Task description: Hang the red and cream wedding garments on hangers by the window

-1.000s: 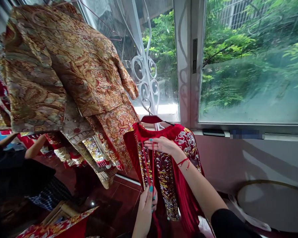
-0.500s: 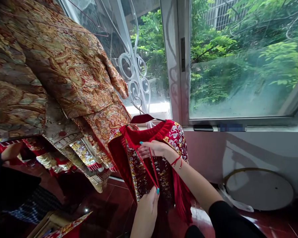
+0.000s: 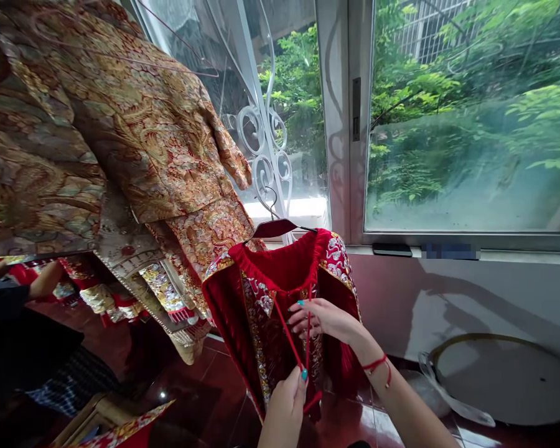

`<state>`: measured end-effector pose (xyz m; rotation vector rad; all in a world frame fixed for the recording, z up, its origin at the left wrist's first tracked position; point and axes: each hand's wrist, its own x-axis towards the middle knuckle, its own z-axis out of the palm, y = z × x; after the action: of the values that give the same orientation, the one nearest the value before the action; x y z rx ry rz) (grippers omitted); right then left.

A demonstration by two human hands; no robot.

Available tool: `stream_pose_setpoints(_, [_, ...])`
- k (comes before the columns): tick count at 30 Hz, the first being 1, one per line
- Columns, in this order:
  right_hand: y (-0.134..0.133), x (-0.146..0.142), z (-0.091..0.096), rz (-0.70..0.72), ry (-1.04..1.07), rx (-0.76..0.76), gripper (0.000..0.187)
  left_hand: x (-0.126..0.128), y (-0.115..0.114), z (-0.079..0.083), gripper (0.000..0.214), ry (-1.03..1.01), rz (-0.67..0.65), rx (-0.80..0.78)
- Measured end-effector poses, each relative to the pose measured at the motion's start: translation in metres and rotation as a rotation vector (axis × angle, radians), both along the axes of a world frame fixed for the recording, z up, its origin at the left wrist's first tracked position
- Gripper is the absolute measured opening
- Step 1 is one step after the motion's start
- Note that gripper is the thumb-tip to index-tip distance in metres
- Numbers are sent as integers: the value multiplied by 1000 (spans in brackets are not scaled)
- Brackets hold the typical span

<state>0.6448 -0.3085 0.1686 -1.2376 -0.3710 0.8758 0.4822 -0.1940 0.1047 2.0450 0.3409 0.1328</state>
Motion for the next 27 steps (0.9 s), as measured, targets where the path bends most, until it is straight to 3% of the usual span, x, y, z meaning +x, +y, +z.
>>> stream_pose_setpoints(3, [-19,-5,5,-447,-459,-230,26,3,-1,-17,46,9,22,-25])
stream_pose_setpoints(5, [-14,-8,15,-578,-630,-243,20,8,-5,-22,48,12,21,-51])
stream_pose_setpoints(7, [5,-7,22,-428,-618,-287,20,13,-10,-22,49,23,9,-57])
stream_pose_setpoints(9, [31,-4,22,-298,-614,-448,21,15,-16,-19,51,29,-13,-58])
stream_pose_setpoints(12, [63,5,7,-407,-741,-630,22,15,-22,-18,55,9,-29,-96])
stream_pose_setpoints(14, [72,9,-5,-487,-772,-603,24,16,-22,-22,53,-26,1,-148])
stream_pose_setpoints(17, [71,14,-15,-456,-689,-520,34,24,-17,-31,51,-63,55,-302])
stream_pose_setpoints(22, [58,20,-12,-370,-634,-496,41,48,-6,-46,45,63,26,-657])
stream_pose_setpoints(24, [54,21,-7,-352,-638,-517,42,55,-3,-45,40,40,-19,-611])
stream_pose_setpoints(27, [52,16,1,-383,-695,-603,38,71,2,-32,33,-37,63,-199])
